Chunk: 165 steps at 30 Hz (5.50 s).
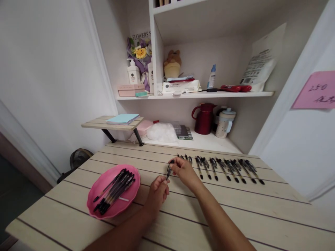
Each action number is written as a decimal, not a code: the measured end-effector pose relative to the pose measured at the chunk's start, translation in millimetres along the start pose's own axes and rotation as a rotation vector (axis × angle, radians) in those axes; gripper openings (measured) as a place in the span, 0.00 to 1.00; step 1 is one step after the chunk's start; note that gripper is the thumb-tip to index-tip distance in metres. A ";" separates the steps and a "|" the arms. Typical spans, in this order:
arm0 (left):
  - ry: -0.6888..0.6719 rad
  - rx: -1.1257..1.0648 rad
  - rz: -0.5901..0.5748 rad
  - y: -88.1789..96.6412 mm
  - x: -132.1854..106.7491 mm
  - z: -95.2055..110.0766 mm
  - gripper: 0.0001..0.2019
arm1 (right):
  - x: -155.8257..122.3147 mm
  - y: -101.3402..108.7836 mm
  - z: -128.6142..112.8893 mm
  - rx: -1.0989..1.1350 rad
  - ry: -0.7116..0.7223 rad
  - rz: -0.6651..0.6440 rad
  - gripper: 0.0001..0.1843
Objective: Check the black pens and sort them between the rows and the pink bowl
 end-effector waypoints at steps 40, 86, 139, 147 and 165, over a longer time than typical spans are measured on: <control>0.138 1.723 0.408 163.4 -55.0 112.3 0.14 | -56.5 -5.6 58.7 -0.496 0.045 0.048 0.18; 0.141 -0.558 0.143 1.6 11.0 -25.1 0.17 | 34.1 55.5 53.6 -1.306 -0.351 0.251 0.20; -0.016 0.096 -0.188 -47.7 -14.4 27.4 0.12 | -45.3 40.8 4.6 0.264 -0.151 0.270 0.20; -0.462 0.507 -0.081 -50.0 -26.5 74.2 0.12 | -50.2 46.0 -10.0 0.269 -0.103 0.275 0.19; 0.037 -0.097 -0.392 -61.5 -30.3 51.8 0.16 | -50.9 31.3 -20.4 0.487 -0.091 0.114 0.15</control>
Point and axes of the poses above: each hand's wrist, its own x-axis towards the middle knuckle, its own y-axis out of the back of the hand, z = x × y, the point moved 8 cm from there along x, towards the middle knuckle, and after that the axes turned 3 degrees about x, right-handed, at the moved point
